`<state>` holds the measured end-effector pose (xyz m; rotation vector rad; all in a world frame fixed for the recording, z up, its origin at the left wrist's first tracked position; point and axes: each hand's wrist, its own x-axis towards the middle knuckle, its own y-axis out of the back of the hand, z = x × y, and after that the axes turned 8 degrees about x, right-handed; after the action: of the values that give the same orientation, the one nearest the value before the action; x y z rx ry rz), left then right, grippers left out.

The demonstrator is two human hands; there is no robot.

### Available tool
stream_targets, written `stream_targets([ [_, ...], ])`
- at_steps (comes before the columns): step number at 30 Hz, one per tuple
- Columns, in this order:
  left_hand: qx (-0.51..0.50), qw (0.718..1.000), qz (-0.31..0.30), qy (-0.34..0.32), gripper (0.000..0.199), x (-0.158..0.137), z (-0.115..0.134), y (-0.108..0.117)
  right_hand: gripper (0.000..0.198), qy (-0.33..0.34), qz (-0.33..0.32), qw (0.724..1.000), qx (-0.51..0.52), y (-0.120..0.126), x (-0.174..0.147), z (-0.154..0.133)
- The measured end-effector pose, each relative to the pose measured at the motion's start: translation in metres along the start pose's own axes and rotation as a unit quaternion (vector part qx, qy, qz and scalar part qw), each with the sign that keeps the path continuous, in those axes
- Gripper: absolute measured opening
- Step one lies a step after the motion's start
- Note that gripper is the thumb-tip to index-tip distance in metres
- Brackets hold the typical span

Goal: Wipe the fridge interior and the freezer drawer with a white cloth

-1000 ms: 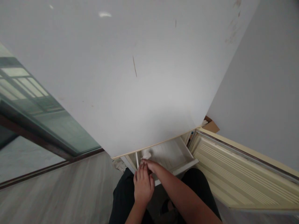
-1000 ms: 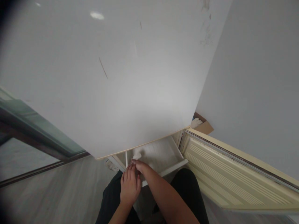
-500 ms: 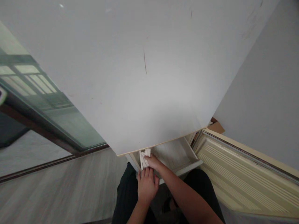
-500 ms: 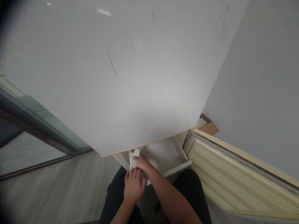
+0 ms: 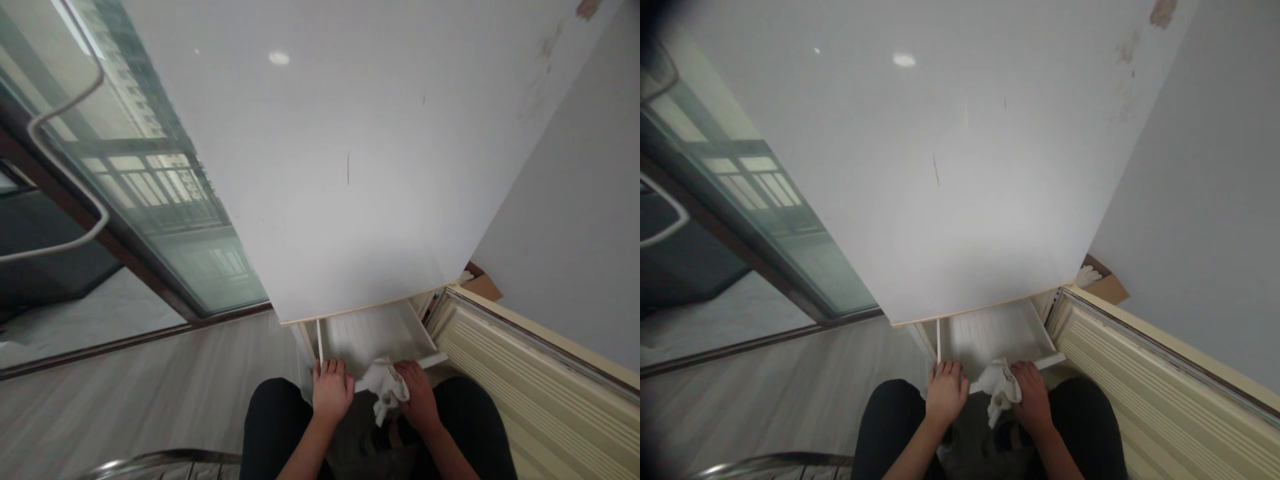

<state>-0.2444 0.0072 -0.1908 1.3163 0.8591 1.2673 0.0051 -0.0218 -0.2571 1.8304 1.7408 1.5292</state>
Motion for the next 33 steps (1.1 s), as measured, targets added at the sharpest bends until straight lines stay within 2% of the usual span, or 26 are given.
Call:
stream_targets([
  [3,0.002,1.000,0.006,-0.004,0.026,0.000,0.000,0.000,0.026,-0.027,0.063,0.998,-0.010,-0.014,0.024,-0.003],
  [7,0.003,1.000,0.021,-0.012,0.024,-0.001,-0.001,-0.002,0.034,-0.009,0.116,0.993,-0.031,-0.027,0.026,0.002],
  [11,0.006,0.999,0.034,-0.024,0.024,-0.002,-0.001,-0.004,0.038,-0.013,0.111,0.993,-0.024,-0.025,0.022,-0.001],
  [14,0.013,0.999,0.039,-0.026,0.023,-0.003,-0.001,-0.005,0.037,-0.040,0.113,0.993,-0.019,-0.021,0.023,-0.007],
  [18,0.010,0.999,0.025,-0.038,0.024,-0.002,-0.001,-0.006,0.038,-0.062,0.091,0.994,0.022,-0.022,0.023,-0.009],
  [20,-0.003,0.999,0.012,-0.039,0.025,0.000,-0.002,-0.006,0.041,-0.121,0.093,0.985,0.078,-0.021,0.024,-0.011],
  [21,-0.013,0.999,0.007,-0.041,0.025,0.000,-0.003,-0.005,0.043,-0.166,0.102,0.974,0.117,-0.020,0.025,-0.013],
  [23,-0.047,0.997,0.000,-0.061,0.026,-0.002,-0.006,-0.002,0.047,-0.264,0.125,0.931,0.221,-0.014,0.026,-0.021],
  [26,-0.153,0.980,-0.013,-0.125,0.025,-0.014,-0.012,0.005,0.057,-0.341,0.092,0.840,0.412,0.000,0.018,-0.044],
  [28,-0.247,0.959,-0.027,-0.135,0.028,-0.031,-0.012,0.009,0.062,-0.381,0.055,0.780,0.493,0.007,0.002,-0.064],
  [30,-0.350,0.929,-0.052,-0.109,0.040,-0.053,-0.009,0.009,0.065,-0.457,0.052,0.732,0.503,0.009,-0.022,-0.084],
  [31,-0.408,0.905,-0.071,-0.097,0.053,-0.064,-0.007,0.007,0.063,-0.495,0.055,0.717,0.488,0.008,-0.034,-0.095],
  [33,-0.533,0.833,-0.120,-0.086,0.083,-0.083,-0.002,-0.003,0.057,-0.526,0.065,0.710,0.463,0.003,-0.056,-0.114],
])
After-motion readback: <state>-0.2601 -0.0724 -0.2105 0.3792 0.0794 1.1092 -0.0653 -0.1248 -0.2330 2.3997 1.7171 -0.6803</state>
